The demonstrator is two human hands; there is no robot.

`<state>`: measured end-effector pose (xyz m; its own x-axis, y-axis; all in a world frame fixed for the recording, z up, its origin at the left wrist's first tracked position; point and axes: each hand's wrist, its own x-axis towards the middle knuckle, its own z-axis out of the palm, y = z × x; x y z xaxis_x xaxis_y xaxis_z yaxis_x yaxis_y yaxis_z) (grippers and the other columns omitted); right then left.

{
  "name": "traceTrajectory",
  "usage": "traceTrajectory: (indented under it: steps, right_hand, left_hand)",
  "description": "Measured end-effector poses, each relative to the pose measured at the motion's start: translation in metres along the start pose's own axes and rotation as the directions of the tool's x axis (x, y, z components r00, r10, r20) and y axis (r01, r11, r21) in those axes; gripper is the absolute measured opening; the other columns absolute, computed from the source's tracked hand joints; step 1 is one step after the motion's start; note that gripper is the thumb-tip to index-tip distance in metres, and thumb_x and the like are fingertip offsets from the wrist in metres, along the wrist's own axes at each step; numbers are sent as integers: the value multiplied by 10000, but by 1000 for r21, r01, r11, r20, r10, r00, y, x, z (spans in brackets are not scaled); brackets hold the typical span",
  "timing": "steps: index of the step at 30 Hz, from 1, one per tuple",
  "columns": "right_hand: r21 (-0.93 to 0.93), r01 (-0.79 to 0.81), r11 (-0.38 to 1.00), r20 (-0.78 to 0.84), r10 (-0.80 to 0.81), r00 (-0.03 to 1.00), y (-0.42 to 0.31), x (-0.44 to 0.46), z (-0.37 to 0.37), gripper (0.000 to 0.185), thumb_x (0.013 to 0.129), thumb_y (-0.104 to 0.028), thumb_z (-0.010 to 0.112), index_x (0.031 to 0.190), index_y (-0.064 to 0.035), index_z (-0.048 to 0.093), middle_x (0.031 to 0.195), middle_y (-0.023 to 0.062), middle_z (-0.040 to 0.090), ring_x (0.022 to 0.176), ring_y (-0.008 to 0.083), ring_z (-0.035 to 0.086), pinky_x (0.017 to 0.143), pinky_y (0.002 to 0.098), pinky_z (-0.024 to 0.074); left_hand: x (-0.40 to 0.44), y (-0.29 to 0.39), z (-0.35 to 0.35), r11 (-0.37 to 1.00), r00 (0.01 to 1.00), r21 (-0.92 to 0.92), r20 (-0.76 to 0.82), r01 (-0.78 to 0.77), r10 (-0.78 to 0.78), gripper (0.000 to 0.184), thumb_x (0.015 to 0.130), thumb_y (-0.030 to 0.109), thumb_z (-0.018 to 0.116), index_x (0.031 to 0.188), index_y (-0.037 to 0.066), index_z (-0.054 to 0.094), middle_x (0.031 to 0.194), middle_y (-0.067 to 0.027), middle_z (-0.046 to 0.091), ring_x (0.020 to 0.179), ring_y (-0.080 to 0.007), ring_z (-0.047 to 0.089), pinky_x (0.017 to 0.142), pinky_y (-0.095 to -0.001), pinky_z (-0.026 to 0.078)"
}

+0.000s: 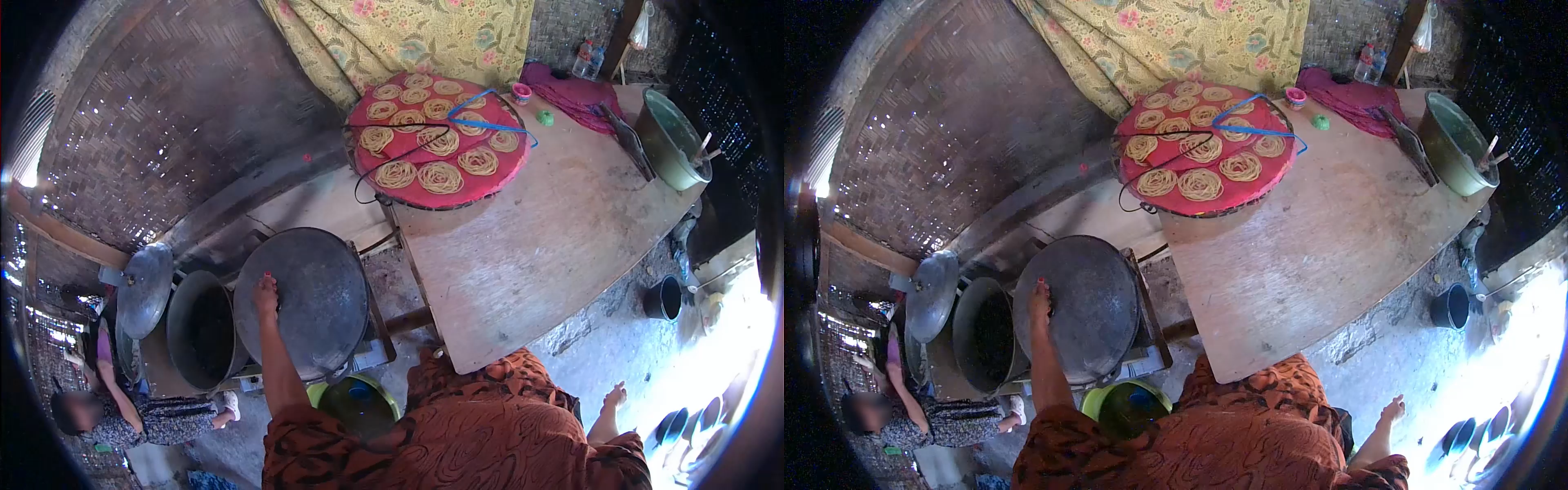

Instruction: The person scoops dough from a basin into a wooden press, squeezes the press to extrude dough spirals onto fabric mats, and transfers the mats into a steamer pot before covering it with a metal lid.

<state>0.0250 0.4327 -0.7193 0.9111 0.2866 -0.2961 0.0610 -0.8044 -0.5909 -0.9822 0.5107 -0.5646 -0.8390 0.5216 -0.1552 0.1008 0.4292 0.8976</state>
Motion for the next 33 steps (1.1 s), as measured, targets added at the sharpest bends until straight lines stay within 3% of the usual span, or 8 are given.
traceTrajectory:
  steps: [15, 21, 23, 25, 30, 31, 32, 33]
  right_hand:
    - [-169, 40, 985, -4, -41, 999, -44, -5, 1, 466, 894, -458, 466, 859, -24, 632, 648, 153, 620, 494, 279, 578, 462, 407, 449]
    - [-166, 234, 958, 110, -218, 970, -56, 31, 33, 413, 874, -405, 497, 732, -51, 654, 567, 156, 595, 455, 246, 580, 470, 384, 481]
    - [-187, 368, 911, 325, -296, 898, -68, 19, 32, 379, 871, -377, 515, 753, -45, 652, 543, 143, 590, 440, 229, 584, 470, 370, 488]
    - [-205, 336, 919, 420, -228, 879, -69, 19, 32, 359, 868, -357, 532, 766, -33, 649, 519, 129, 585, 426, 216, 585, 469, 356, 495]
    - [-329, 220, 918, 616, 32, 787, 6, 99, 47, 260, 848, -296, 532, 830, -43, 585, 600, 77, 547, 465, 223, 577, 381, 353, 468]
    - [-464, 570, 678, 783, 13, 622, 10, 115, 41, 241, 852, -276, 513, 898, -47, 570, 622, 92, 549, 513, 230, 591, 402, 357, 483]
    - [-523, 168, 836, 671, 282, 686, 23, 137, 55, 243, 851, -263, 502, 956, -49, 548, 703, 104, 571, 569, 238, 613, 419, 375, 496]
    - [-532, 127, 837, 661, 317, 680, 22, 149, 55, 249, 850, -262, 499, 956, -42, 546, 782, 123, 578, 581, 252, 623, 415, 390, 498]
  left_hand:
    - [7, -30, 10, 993, 982, -16, -148, -117, 113, 319, 943, 334, 468, 920, 39, 590, 772, -3, 570, 688, -100, 495, 622, -269, 400]
    - [26, -48, -2, 879, 953, 396, -33, -266, 303, 308, 931, 292, 500, 1058, 32, 604, 935, -89, 620, 870, -213, 577, 770, -346, 452]
    - [41, -60, 0, 773, 847, 547, -200, -321, 493, 344, 922, 310, 506, 1081, 15, 584, 1054, -149, 595, 1006, -295, 553, 867, -405, 427]
    - [20, -38, 2, 525, 513, 750, -290, -403, 808, 390, 921, 336, 505, 1112, -1, 553, 1121, -181, 557, 1060, -345, 509, 906, -433, 396]
    - [-111, 54, 15, 615, 391, 648, -476, -449, 787, 433, 907, 259, 556, 1242, -5, 482, 1177, -199, 523, 1097, -327, 504, 901, -416, 427]
    - [-143, 69, 24, 517, 278, 711, -436, -477, 856, 429, 910, 236, 554, 1256, -5, 474, 1180, -199, 520, 1093, -318, 515, 900, -411, 434]
    - [-174, 88, 34, 637, 333, 621, -544, -456, 770, 410, 918, 225, 543, 1250, -6, 478, 1179, -198, 520, 1084, -307, 526, 900, -397, 440]
    - [-208, 107, 46, 742, 385, 518, -639, -426, 667, 391, 925, 214, 532, 1244, -6, 482, 1178, -198, 519, 1076, -296, 537, 899, -382, 445]
